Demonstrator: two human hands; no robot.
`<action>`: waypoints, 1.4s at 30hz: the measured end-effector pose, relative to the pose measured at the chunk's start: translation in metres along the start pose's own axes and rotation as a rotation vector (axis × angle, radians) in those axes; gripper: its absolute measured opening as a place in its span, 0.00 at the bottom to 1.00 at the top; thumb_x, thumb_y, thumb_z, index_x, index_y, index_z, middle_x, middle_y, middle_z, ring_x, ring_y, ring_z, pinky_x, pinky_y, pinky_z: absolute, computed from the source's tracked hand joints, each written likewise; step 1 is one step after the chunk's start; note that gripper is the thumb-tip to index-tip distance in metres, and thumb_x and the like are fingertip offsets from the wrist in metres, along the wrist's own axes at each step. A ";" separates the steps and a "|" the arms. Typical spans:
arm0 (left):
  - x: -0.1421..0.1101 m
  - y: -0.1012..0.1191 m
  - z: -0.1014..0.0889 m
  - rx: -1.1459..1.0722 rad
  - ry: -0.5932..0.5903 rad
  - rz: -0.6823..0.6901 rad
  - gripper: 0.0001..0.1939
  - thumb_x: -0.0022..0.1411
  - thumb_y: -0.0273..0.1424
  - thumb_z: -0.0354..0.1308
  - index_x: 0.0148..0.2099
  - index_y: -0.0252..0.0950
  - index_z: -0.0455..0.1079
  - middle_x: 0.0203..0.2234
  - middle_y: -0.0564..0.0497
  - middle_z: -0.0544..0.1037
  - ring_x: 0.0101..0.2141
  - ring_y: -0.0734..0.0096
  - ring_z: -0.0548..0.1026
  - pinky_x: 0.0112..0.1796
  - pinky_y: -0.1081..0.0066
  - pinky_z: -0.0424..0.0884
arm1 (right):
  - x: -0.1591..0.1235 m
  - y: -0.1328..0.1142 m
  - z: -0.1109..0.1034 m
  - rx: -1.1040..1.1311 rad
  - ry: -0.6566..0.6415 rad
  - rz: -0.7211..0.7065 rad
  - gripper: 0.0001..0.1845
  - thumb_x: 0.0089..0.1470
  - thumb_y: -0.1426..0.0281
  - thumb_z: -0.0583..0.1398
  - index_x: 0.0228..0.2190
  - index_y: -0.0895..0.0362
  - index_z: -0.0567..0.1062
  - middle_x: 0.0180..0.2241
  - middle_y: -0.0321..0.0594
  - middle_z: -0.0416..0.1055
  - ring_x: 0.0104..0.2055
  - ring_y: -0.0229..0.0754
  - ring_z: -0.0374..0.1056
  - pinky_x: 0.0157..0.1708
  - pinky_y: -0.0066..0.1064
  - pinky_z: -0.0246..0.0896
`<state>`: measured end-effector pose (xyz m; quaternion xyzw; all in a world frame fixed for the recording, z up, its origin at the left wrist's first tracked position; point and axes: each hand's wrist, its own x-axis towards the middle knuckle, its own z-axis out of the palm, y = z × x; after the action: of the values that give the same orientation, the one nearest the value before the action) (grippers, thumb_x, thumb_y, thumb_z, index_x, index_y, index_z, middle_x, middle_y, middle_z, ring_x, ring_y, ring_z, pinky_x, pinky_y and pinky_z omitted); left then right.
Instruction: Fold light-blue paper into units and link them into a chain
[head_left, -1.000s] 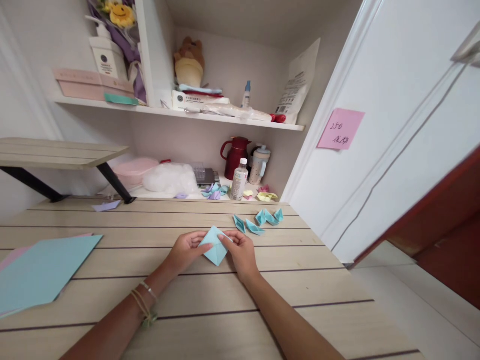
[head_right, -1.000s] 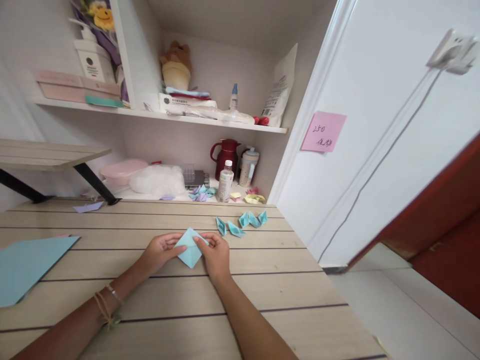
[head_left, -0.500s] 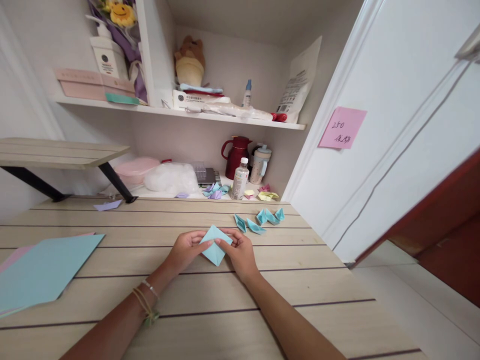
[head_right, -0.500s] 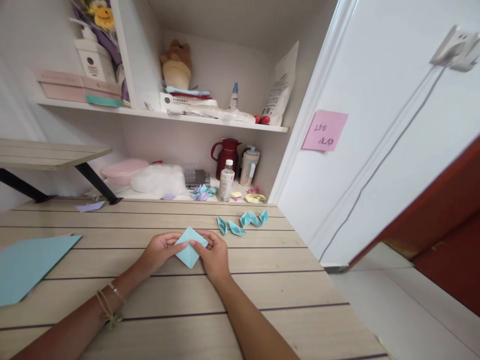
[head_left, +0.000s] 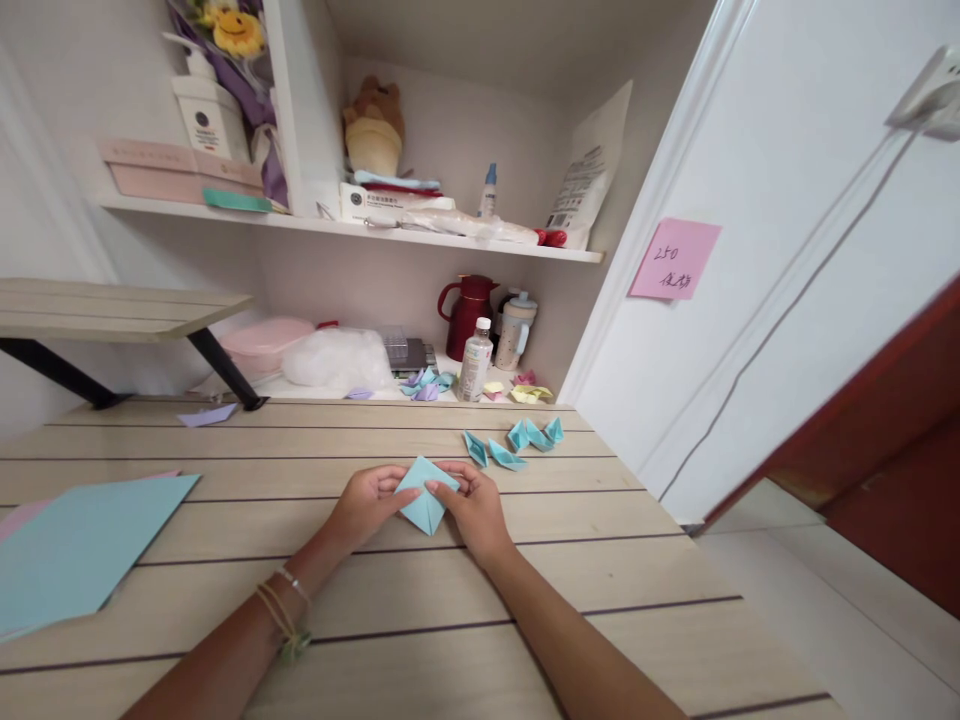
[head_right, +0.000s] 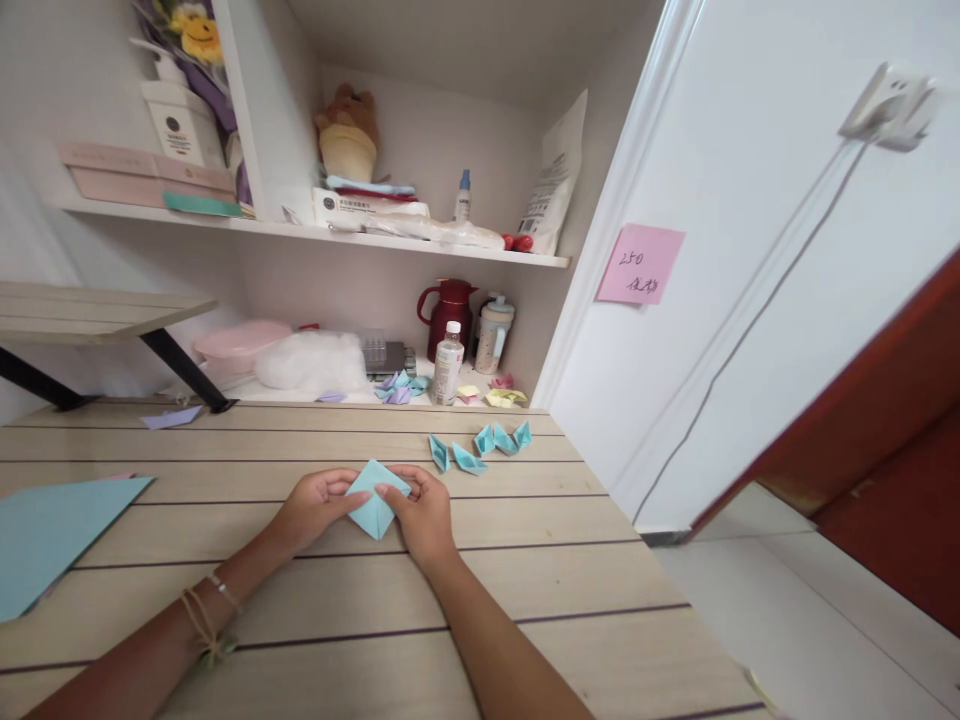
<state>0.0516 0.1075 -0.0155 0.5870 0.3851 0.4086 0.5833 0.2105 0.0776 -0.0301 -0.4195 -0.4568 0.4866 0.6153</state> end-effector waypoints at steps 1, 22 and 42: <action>0.000 0.000 0.000 -0.007 0.006 -0.020 0.16 0.43 0.35 0.65 0.34 0.32 0.72 0.29 0.46 0.80 0.29 0.62 0.77 0.30 0.68 0.72 | 0.001 0.001 -0.001 0.010 -0.001 0.012 0.23 0.36 0.59 0.66 0.35 0.58 0.74 0.26 0.40 0.74 0.26 0.41 0.67 0.27 0.32 0.62; 0.004 0.001 -0.008 -0.206 0.022 -0.075 0.16 0.46 0.35 0.64 0.37 0.32 0.70 0.30 0.45 0.79 0.31 0.64 0.77 0.37 0.65 0.71 | 0.001 -0.003 0.000 0.180 0.010 0.020 0.32 0.42 0.58 0.63 0.49 0.55 0.65 0.25 0.36 0.70 0.28 0.39 0.67 0.33 0.33 0.63; 0.008 -0.004 -0.003 -0.269 0.122 -0.016 0.24 0.48 0.40 0.60 0.46 0.34 0.64 0.23 0.50 0.76 0.23 0.70 0.74 0.29 0.69 0.70 | -0.015 -0.009 0.004 -0.733 0.060 -0.638 0.11 0.51 0.73 0.54 0.35 0.53 0.75 0.31 0.39 0.74 0.33 0.41 0.68 0.34 0.32 0.63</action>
<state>0.0515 0.1161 -0.0196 0.4744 0.3663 0.4868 0.6355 0.2064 0.0617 -0.0228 -0.4614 -0.6861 0.0685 0.5583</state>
